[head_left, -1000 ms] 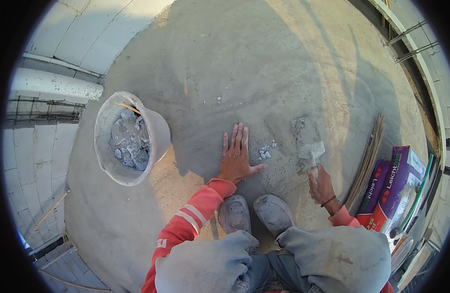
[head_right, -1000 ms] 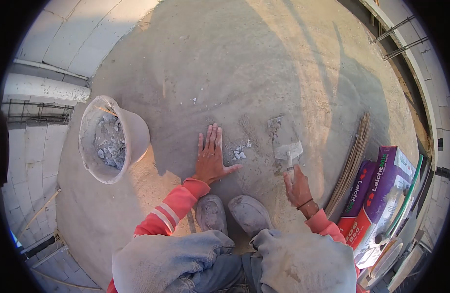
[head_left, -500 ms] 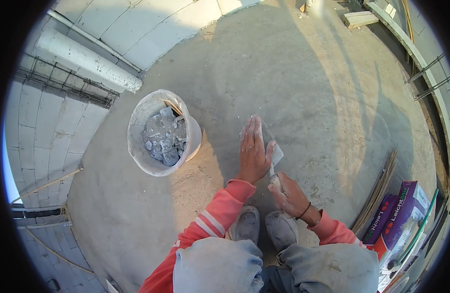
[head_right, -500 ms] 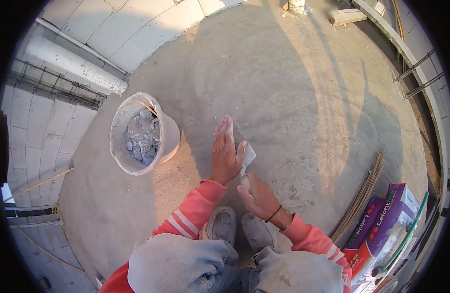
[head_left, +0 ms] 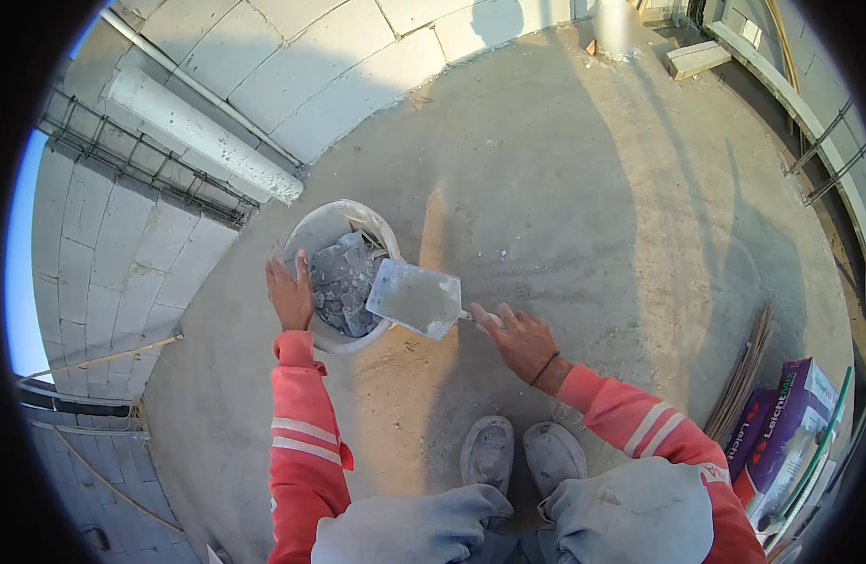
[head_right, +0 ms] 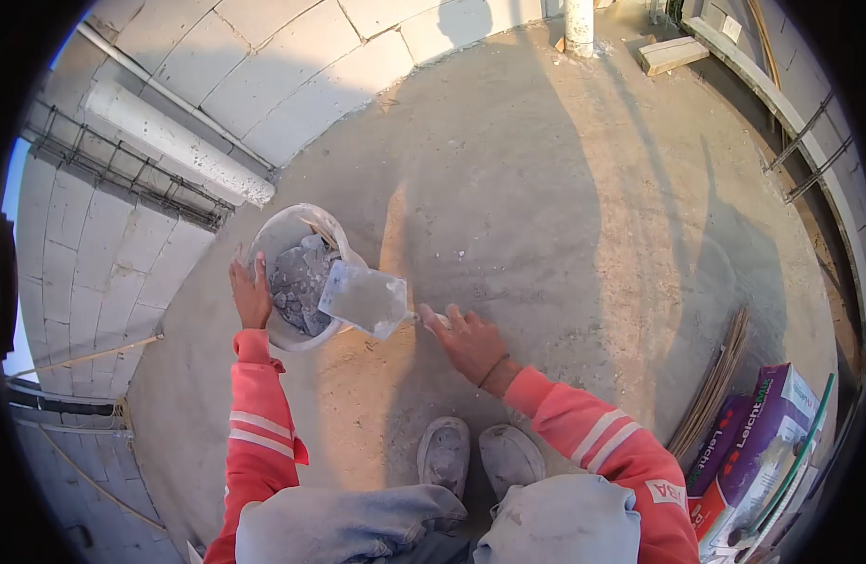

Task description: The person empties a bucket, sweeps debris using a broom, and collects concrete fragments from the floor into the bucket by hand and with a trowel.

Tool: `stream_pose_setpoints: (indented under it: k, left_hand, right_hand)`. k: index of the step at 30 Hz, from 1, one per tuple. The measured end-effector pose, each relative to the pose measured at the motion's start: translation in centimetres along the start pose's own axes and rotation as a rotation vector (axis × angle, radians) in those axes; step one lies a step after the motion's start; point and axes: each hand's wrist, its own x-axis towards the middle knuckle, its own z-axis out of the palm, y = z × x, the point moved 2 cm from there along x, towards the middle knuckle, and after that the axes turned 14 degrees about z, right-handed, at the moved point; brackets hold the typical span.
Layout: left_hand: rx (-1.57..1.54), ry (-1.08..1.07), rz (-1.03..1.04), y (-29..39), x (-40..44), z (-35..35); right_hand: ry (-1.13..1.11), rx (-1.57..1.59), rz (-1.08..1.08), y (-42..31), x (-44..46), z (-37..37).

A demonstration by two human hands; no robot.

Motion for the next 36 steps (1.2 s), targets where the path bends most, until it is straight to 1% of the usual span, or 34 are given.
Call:
stream_pose_setpoints:
  k: [1,2,4,7,8,9,10,12,13,14,15,16,17,18,19,20,21,22,23,24,25,26,27,28,29,30,31,32,33,34,35,36]
  left_hand:
    - [0.027,-0.118,0.047,-0.1,0.1,0.5]
    - [0.025,-0.121,0.037,-0.6,0.5,1.0]
    - [0.041,-0.229,0.034,-2.5,1.5,1.7]
    - [0.176,-0.222,0.038,-4.9,4.0,2.9]
    - [0.059,-0.28,-0.066,-6.3,5.2,2.0]
    - [-0.107,-0.375,-0.129,-6.7,7.4,4.0]
    - [-0.18,-0.289,-0.088,-8.0,8.1,5.1]
    - [-0.009,-0.266,0.039,-8.3,9.7,5.4]
    - [-0.122,-0.292,0.038,-8.7,10.6,5.6]
    - [-0.065,-0.306,0.109,-10.8,11.6,6.2]
    - [-0.132,-0.295,0.074,-10.4,11.9,5.9]
    - [-0.211,-0.292,0.079,-11.7,12.6,6.1]
    - [-0.249,-0.289,0.057,-11.2,12.9,5.4]
    - [-0.208,-0.25,0.096,-9.8,13.3,4.2]
    - [-0.296,-0.245,0.007,-9.6,13.7,3.1]
    - [-0.251,-0.235,-0.055,-3.5,13.0,0.7]
    - [-0.258,-0.237,-0.027,-8.6,14.1,0.1]
    - [-0.309,-0.134,-0.032,-8.4,13.4,-0.8]
    - [-0.362,-0.152,-0.025,-8.7,13.0,-2.2]
    - [-0.409,-0.171,-0.015,-8.0,12.8,-3.4]
    - [-0.349,-0.192,0.009,-4.5,11.8,-4.7]
    - [-0.284,-0.209,0.037,-1.0,10.6,-6.6]
    - [-0.239,-0.366,-0.056,-0.2,10.1,-7.9]
    - [-0.186,-0.525,-0.144,0.0,9.8,-9.1]
    - [-0.365,-0.516,-0.172,0.6,9.4,-9.2]
    - [-0.547,-0.506,-0.196,1.3,9.0,-9.1]
    - [-0.501,-0.572,-0.276,2.9,8.2,-8.9]
    - [-0.6,-0.778,-0.25,1.9,7.9,-9.1]
    - [-0.749,-0.955,-0.198,1.1,7.6,-8.7]
    - [-0.681,-1.078,-0.297,2.6,7.4,-9.1]
    - [-0.687,-1.158,-0.324,4.0,7.1,-9.4]
    - [-0.693,-1.241,-0.349,5.1,7.0,-9.4]
  right_hand:
    - [-0.005,0.012,0.042,1.5,-1.6,-0.7]
    - [0.006,0.038,0.102,2.9,-3.2,-1.1]
    - [0.032,0.076,0.21,5.3,-5.9,-2.8]
    - [0.141,0.136,0.368,8.6,-8.9,-3.2]
    - [0.138,0.143,0.375,9.3,-9.3,-2.6]
    - [0.112,0.105,0.485,10.9,-11.2,-3.1]
    - [0.085,0.066,0.588,12.1,-12.8,-3.7]
    - [0.084,0.044,0.713,12.7,-14.8,-4.6]
    - [0.074,0.057,0.759,12.9,-16.2,-4.8]
    - [0.086,0.014,0.853,13.4,-18.4,-5.0]
    - [0.085,0.074,0.974,13.8,-20.5,-5.1]
    - [0.09,0.136,1.078,14.3,-22.2,-5.5]
    - [0.099,0.099,1.136,14.3,-24.0,-6.7]
    - [0.118,-0.046,1.224,13.8,-26.3,-8.4]
    - [0.128,-0.189,1.298,13.2,-28.5,-9.6]
    - [0.119,-0.212,1.326,12.6,-30.8,-10.4]
    - [0.157,-0.277,1.382,12.3,-33.3,-11.3]
    - [0.192,-0.339,1.434,11.8,-34.8,-12.0]
    - [0.175,-0.356,1.449,11.3,-35.6,-12.0]
    - [0.23,-0.317,1.54,11.0,-36.8,-11.5]
    - [0.289,-0.273,1.632,11.0,-38.1,-10.7]
    - [0.305,-0.229,1.666,11.3,-39.2,-9.6]
    - [0.285,-0.254,1.774,11.3,-38.4,-9.5]
    - [0.354,-0.217,1.804,11.4,-38.1,-9.2]
    - [0.318,-0.23,1.79,11.8,-38.6,-8.4]
    - [0.285,-0.144,1.823,11.4,-37.2,-9.3]
    - [0.243,-0.035,1.846,11.1,-36.6,-9.8]
    - [0.125,-0.06,1.82,10.1,-35.7,-10.6]
    - [0.11,0.051,1.742,9.3,-35.5,-11.1]
    - [0.075,0.168,1.766,8.1,-34.9,-12.0]
    - [0.08,0.123,1.709,6.2,-33.7,-14.0]
    - [0.088,0.192,1.727,4.3,-33.5,-15.5]
